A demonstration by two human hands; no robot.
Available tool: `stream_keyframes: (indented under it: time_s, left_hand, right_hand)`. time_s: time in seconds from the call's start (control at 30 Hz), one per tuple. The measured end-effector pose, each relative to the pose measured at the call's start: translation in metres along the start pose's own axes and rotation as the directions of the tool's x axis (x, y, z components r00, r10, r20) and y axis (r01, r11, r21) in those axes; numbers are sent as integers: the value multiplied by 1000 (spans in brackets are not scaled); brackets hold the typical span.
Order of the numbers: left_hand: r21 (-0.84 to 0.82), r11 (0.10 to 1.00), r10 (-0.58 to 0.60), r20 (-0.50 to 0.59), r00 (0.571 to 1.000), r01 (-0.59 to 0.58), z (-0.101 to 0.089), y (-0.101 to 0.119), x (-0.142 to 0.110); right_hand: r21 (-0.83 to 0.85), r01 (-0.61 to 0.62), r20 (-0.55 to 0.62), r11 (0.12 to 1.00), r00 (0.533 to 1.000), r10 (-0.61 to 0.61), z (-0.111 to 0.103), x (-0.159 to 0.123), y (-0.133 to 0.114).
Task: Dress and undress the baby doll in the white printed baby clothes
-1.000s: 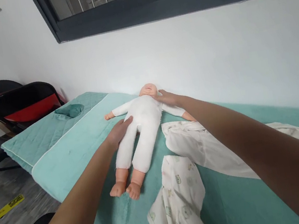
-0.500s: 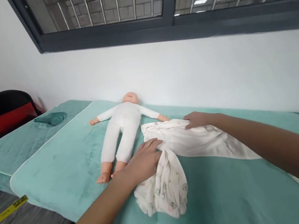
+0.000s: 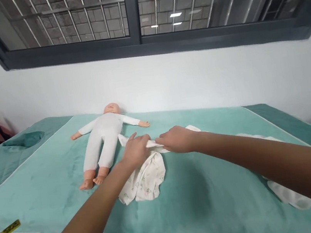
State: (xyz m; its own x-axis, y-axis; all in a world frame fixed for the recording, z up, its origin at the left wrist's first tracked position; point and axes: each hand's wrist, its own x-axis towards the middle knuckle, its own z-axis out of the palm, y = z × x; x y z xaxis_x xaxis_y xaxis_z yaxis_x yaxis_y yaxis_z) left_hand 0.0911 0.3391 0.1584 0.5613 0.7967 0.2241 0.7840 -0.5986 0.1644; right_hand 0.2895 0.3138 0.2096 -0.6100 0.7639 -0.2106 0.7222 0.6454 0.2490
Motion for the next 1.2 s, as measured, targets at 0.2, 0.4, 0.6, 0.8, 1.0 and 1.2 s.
stream_keyframes:
  time_s: [0.2, 0.4, 0.6, 0.8, 1.0, 1.2]
  left_hand:
    - [-60, 983, -173, 4, 985, 173, -42, -5, -19]
    - [-87, 977, -147, 393, 908, 195, -21, 5, -41]
    - [-44, 952, -275, 311, 910, 303, 12, 12, -49]
    - [-714, 650, -360, 13, 933, 261, 12, 45, -21]
    - [-977, 211, -252, -67, 965, -12, -9, 132, 15]
    - [-992, 86, -120, -97, 988, -87, -26, 162, 27]
  right_hand:
    - [72, -366, 165, 928, 922, 351, 15, -31, 30]
    - [167, -312, 245, 935, 932, 268, 40, -44, 15]
    - [347, -248, 215, 905, 960, 180, 54, -52, -4]
    - [917, -162, 45, 363, 950, 310, 53, -71, 2]
    - [915, 251, -138, -315, 930, 340, 35, -99, -2]
    - [786, 406, -102, -466, 829, 549, 33, -122, 17]
